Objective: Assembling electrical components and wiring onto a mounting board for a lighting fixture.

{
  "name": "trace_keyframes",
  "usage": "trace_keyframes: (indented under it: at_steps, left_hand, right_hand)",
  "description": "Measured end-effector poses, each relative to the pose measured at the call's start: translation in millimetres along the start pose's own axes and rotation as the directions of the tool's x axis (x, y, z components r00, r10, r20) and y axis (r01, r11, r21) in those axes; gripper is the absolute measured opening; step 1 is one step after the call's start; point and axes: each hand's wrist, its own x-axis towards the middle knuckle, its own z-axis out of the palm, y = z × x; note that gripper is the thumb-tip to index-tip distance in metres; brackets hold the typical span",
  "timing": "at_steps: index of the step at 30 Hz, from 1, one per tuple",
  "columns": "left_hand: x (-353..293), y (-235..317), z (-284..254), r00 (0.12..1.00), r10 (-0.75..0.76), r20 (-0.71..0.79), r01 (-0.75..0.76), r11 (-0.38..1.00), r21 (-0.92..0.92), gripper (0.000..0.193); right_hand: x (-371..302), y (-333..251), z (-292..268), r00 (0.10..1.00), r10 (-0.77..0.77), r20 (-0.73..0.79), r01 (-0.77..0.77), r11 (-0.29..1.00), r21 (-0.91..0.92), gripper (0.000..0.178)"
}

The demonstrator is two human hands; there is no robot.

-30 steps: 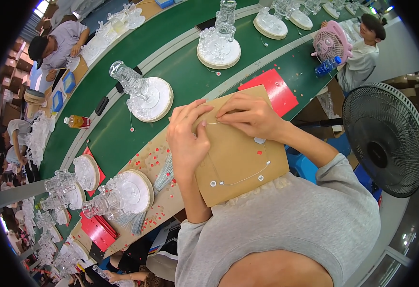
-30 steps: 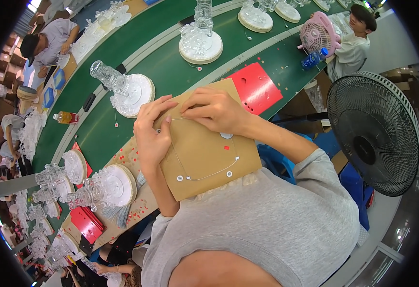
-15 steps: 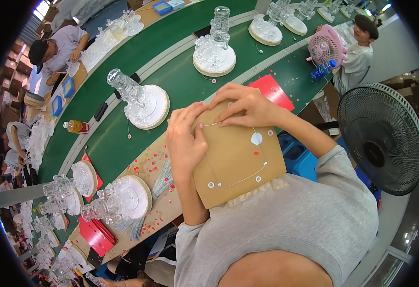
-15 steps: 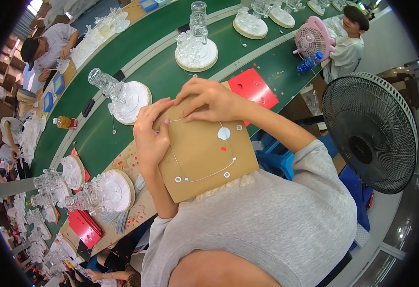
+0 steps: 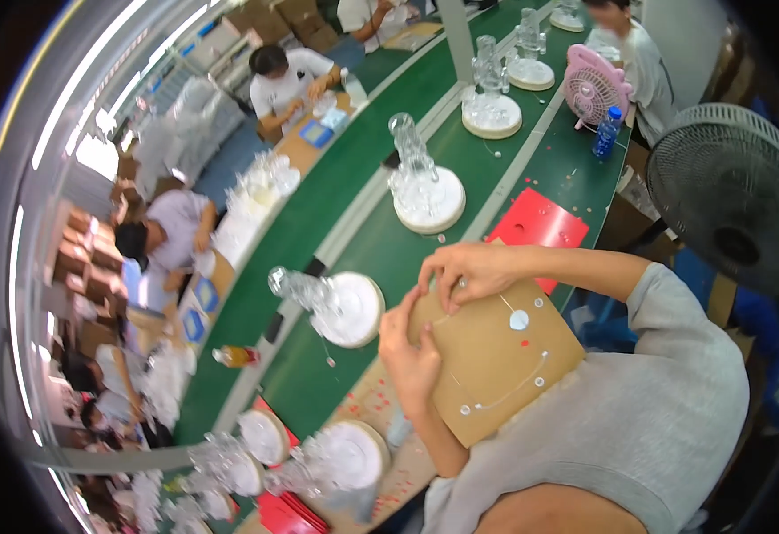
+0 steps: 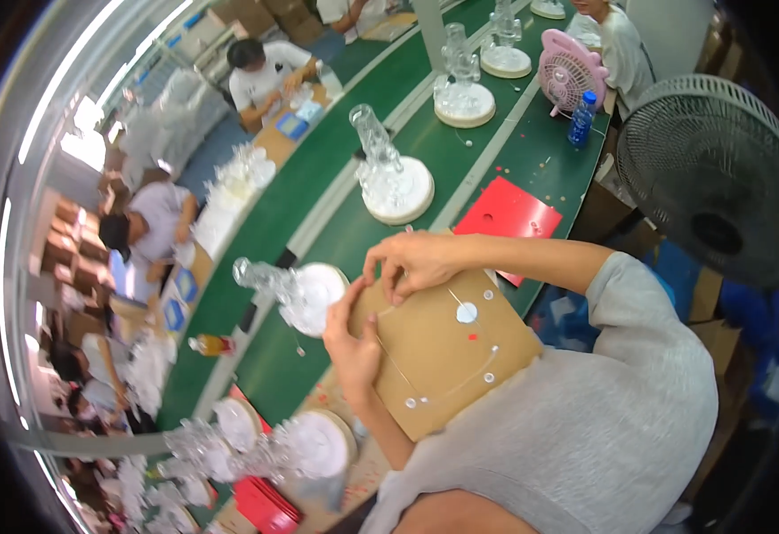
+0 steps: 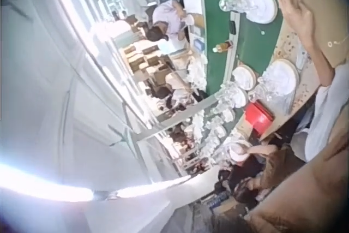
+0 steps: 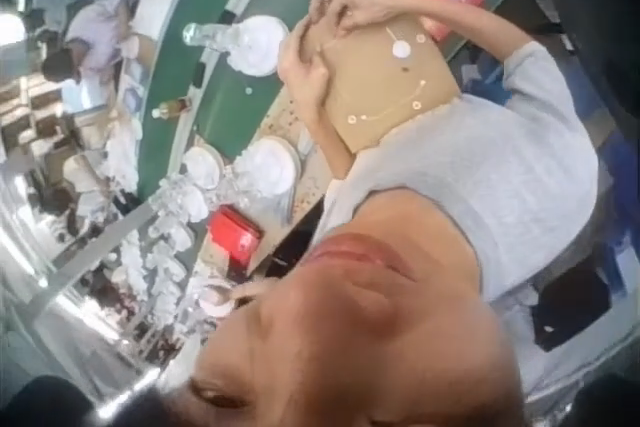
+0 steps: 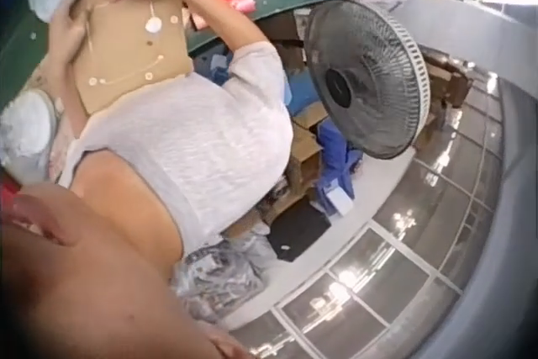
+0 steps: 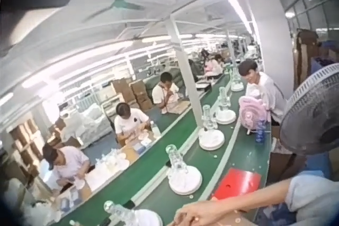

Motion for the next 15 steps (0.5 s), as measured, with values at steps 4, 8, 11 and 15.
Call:
trace_keyframes:
  at_steps: [4, 8, 11, 15]
  left_hand:
    - [-1.6, -3.8, 4.4, 0.998, 0.056, 0.024, -0.056, 0.998, -0.01, 0.054]
    - [-5.0, -2.8, -7.4, 0.998, 0.005, 0.056, -0.005, 1.0, -0.008, 0.048]
    - [4.2, -0.9, -6.3, 0.998, -0.01, 0.068, 0.013, 0.999, -0.051, 0.046]
    - [11.9, 13.4, -8.0, 0.988, -0.01, 0.151, -0.015, 0.986, 0.166, 0.049]
  right_hand:
    - [11.5, 17.6, 0.1, 0.996, 0.057, 0.064, -0.057, 0.998, 0.004, 0.008]
    - [16.6, 8.6, 5.1, 0.997, 0.025, 0.07, -0.028, 0.999, 0.036, 0.021]
    - [7.8, -2.0, 0.3, 0.998, 0.066, 0.016, -0.065, 0.998, -0.02, 0.03]
    - [-14.0, -10.0, -1.1, 0.969, 0.157, -0.192, -0.192, 0.964, -0.183, 0.044]
